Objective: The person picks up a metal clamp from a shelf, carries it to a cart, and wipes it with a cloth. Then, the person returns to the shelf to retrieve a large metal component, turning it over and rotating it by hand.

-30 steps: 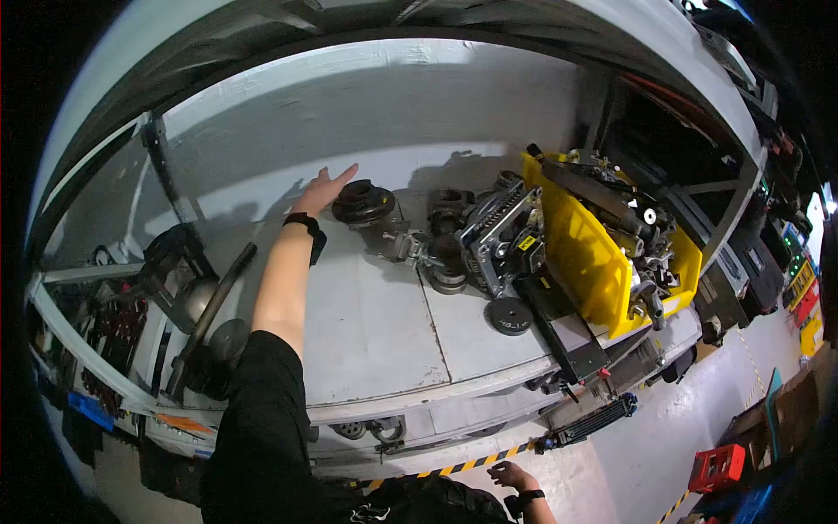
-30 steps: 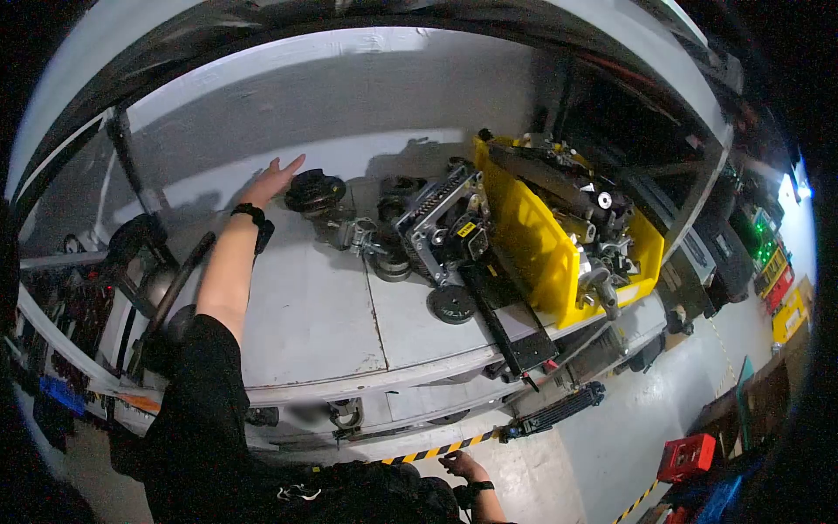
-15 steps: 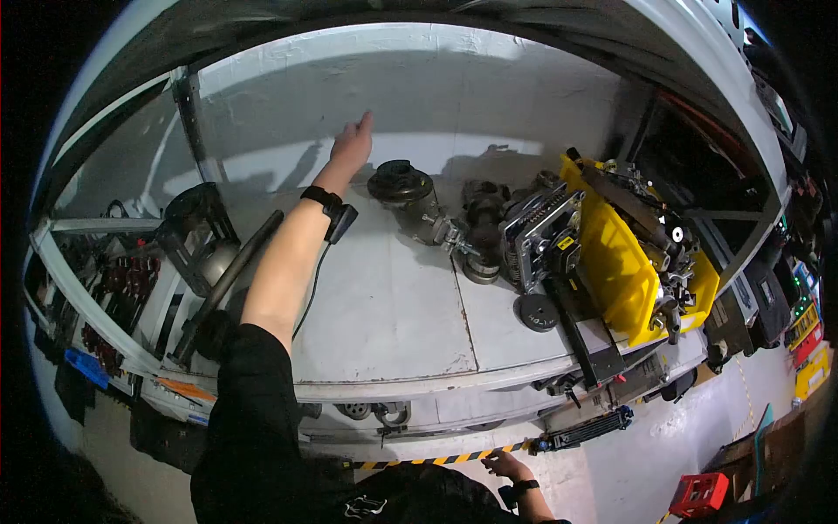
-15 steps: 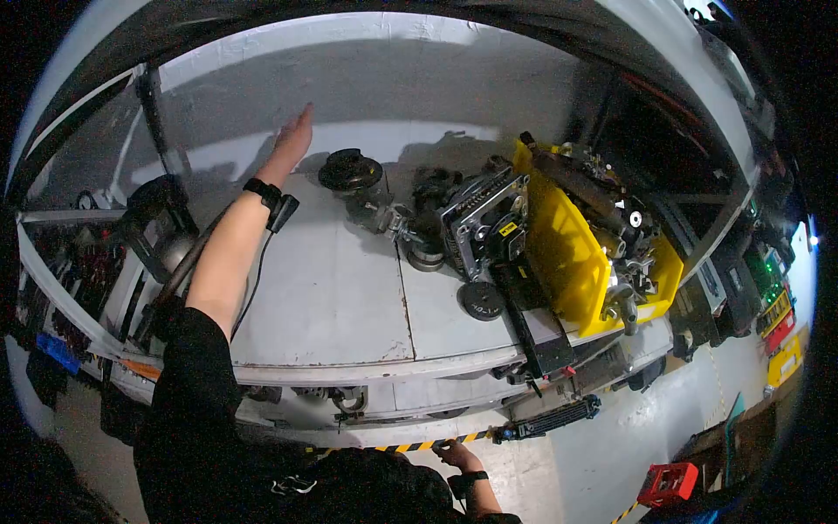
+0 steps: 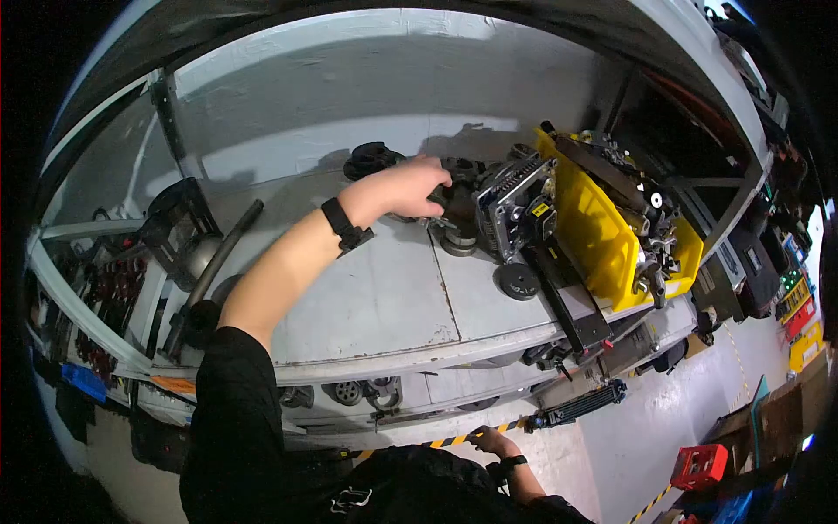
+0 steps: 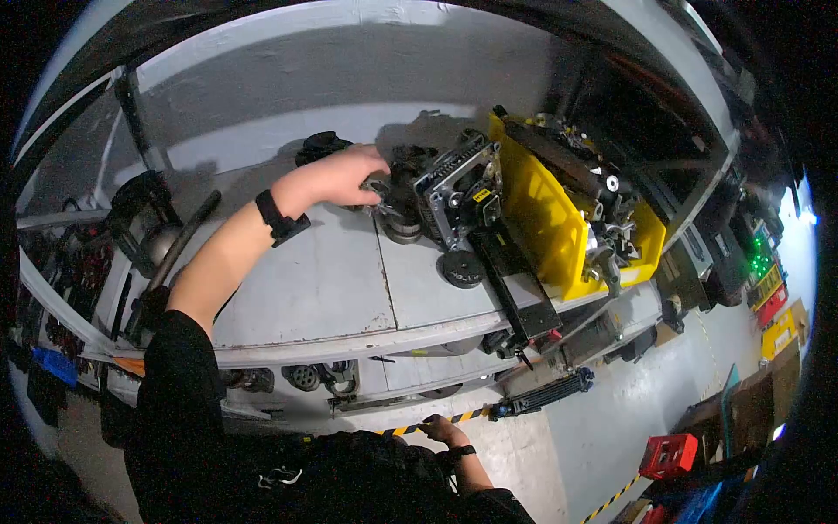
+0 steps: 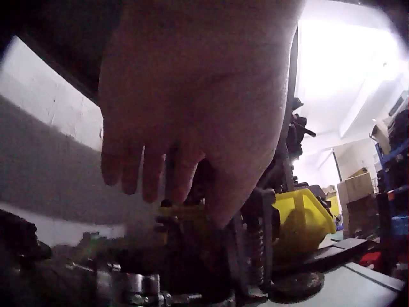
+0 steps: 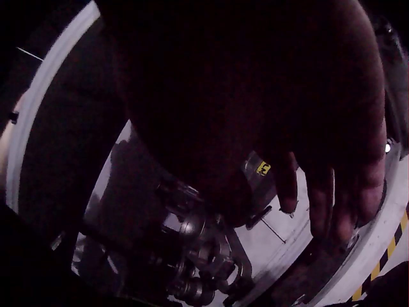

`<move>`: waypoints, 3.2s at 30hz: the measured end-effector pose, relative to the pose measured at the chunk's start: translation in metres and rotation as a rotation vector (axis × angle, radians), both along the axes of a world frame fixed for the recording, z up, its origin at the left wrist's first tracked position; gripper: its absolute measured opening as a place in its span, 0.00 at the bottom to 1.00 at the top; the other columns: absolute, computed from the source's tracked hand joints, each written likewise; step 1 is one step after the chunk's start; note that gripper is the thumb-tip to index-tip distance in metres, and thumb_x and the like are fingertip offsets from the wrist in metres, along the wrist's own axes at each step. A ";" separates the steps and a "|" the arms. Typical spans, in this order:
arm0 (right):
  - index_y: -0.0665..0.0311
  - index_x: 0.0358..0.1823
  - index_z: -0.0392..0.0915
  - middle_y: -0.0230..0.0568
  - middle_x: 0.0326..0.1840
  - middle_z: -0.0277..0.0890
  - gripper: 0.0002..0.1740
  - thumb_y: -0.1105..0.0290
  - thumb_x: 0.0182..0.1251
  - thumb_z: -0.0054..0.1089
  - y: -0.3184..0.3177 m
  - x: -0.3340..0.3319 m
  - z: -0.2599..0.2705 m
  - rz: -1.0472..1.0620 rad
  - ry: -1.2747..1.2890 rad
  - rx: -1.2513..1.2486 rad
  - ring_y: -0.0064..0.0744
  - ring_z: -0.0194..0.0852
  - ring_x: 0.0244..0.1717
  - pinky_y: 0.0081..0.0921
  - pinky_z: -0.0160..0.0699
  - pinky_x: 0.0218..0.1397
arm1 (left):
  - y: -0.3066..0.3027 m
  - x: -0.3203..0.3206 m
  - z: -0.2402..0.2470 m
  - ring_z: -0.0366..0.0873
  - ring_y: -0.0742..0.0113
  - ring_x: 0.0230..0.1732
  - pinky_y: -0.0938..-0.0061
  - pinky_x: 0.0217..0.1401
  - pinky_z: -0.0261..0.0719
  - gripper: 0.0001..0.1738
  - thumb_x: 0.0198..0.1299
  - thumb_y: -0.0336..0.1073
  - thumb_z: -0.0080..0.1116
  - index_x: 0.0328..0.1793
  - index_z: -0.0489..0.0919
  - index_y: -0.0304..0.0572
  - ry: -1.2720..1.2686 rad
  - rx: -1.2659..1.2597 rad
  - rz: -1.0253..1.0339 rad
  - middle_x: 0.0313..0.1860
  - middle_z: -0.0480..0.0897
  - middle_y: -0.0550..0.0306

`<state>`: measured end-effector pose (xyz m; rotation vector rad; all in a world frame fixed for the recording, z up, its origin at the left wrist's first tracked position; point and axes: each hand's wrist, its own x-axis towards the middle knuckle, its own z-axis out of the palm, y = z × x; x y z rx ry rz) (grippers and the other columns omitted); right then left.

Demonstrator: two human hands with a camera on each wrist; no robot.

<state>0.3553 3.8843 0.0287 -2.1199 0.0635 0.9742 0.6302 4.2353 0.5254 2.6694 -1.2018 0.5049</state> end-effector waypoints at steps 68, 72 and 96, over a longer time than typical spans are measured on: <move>0.68 0.61 0.72 0.57 0.51 0.81 0.32 0.47 0.70 0.56 0.090 0.020 0.121 0.697 -0.099 -0.003 0.45 0.79 0.54 0.34 0.76 0.56 | 0.119 -0.167 -0.033 0.75 0.59 0.46 0.70 0.51 0.72 0.30 0.42 0.46 0.77 0.48 0.82 0.35 0.386 -0.228 0.381 0.42 0.77 0.54; 0.68 0.61 0.70 0.49 0.46 0.83 0.32 0.47 0.70 0.58 0.107 0.022 0.199 0.711 -0.048 0.267 0.41 0.81 0.47 0.31 0.77 0.52 | 0.125 -0.169 -0.043 0.75 0.50 0.52 0.65 0.58 0.72 0.33 0.40 0.49 0.76 0.51 0.83 0.36 0.235 -0.224 0.398 0.48 0.78 0.45; 0.70 0.59 0.70 0.41 0.52 0.78 0.20 0.79 0.66 0.61 0.144 0.039 0.360 0.604 -0.011 0.903 0.30 0.77 0.58 0.29 0.73 0.63 | 0.111 -0.324 -0.036 0.70 0.40 0.67 0.58 0.66 0.68 0.43 0.72 0.63 0.21 0.78 0.55 0.34 0.956 -1.547 -0.222 0.65 0.72 0.30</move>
